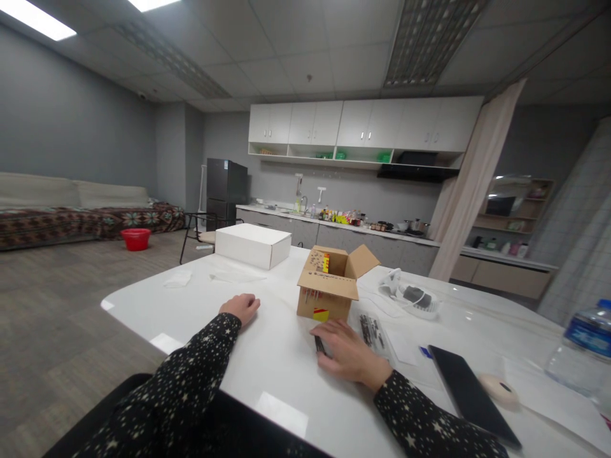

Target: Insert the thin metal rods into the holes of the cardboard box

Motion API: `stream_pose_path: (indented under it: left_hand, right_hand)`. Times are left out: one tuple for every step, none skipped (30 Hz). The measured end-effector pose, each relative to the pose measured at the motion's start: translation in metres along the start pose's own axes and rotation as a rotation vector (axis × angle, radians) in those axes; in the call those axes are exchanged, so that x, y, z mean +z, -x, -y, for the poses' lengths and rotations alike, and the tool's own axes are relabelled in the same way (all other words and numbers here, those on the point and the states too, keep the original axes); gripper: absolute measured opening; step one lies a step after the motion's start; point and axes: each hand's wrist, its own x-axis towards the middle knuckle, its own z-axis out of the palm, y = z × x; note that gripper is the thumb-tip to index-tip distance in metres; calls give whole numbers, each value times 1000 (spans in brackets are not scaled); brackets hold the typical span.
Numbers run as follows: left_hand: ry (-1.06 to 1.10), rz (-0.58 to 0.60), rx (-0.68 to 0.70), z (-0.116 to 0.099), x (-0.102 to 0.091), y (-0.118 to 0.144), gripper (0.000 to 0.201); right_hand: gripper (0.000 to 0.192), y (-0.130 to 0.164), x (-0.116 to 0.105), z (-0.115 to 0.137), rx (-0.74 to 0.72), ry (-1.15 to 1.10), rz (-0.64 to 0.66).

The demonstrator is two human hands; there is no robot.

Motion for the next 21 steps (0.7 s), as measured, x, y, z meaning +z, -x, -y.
stream_pose_path:
  left_hand:
    - [3,-4,0,0,0,0,38]
    - [6,-6,-1,0,1,-1,38]
    - [7,-8,-1,1,1,-1,38]
    - [8,-10,-1,1,1,-1,38]
    - [7,-9,-1,1,2,-1,38]
    - [5,-10,1,1,2,-1,39]
    - [3,-9,3,1,2,-1,39]
    - [0,-8,4,1,1,-1,39]
    - [-2,-8,5,1,1,-1,40]
    - [-2,-7,6,0,1,-1,40]
    - [-1,-7,8,0,0,-1,39]
    - [1,-7,9,0,0,-1,39]
    - [3,-6,10,0,0,0,39]
    - [5,-7,9,0,0,0,39]
    - [7,-7,7,0,0,0,39]
    - [8,-7,5,0,0,0,39]
    - [9,-6,3,0,0,0,39]
    - [10,-7,2,0,0,0,39]
    - [10,-9,2,0,1,0,39]
    - [9,-10,3,0,1,0,39]
    - [7,-11,4,0,0,0,38]
  right_hand:
    - [36,0,0,0,-1,1,-3]
    - [35,-1,1,1,-3,3,-5]
    - [34,-1,1,1,-6,4,-5]
    - [33,-1,1,1,-7,5,-7]
    - [31,-1,1,1,-11,4,-6]
    - [30,-1,1,1,-16,2,-5]
    - [29,-1,0,1,-21,0,-3]
    - [29,-1,0,1,-25,-1,0]
    - [28,-1,-1,2,-27,-1,3]
    - [28,-1,-1,2,-25,0,7]
    - [28,-1,-1,2,-20,3,9]
    - [27,-1,-1,2,-12,6,11]
    - [27,-1,-1,2,-5,10,15]
    - [26,-2,-1,2,1,13,18]
    - [26,-2,0,1,4,18,20]
    - [25,-2,1,1,5,23,23]
    - [24,-3,2,1,2,30,25]
    - [23,-3,3,0,-3,37,25]
    - [22,-3,4,0,-9,46,24]
    - [22,-4,4,0,-15,56,21]
    - [21,-4,5,0,-19,66,18]
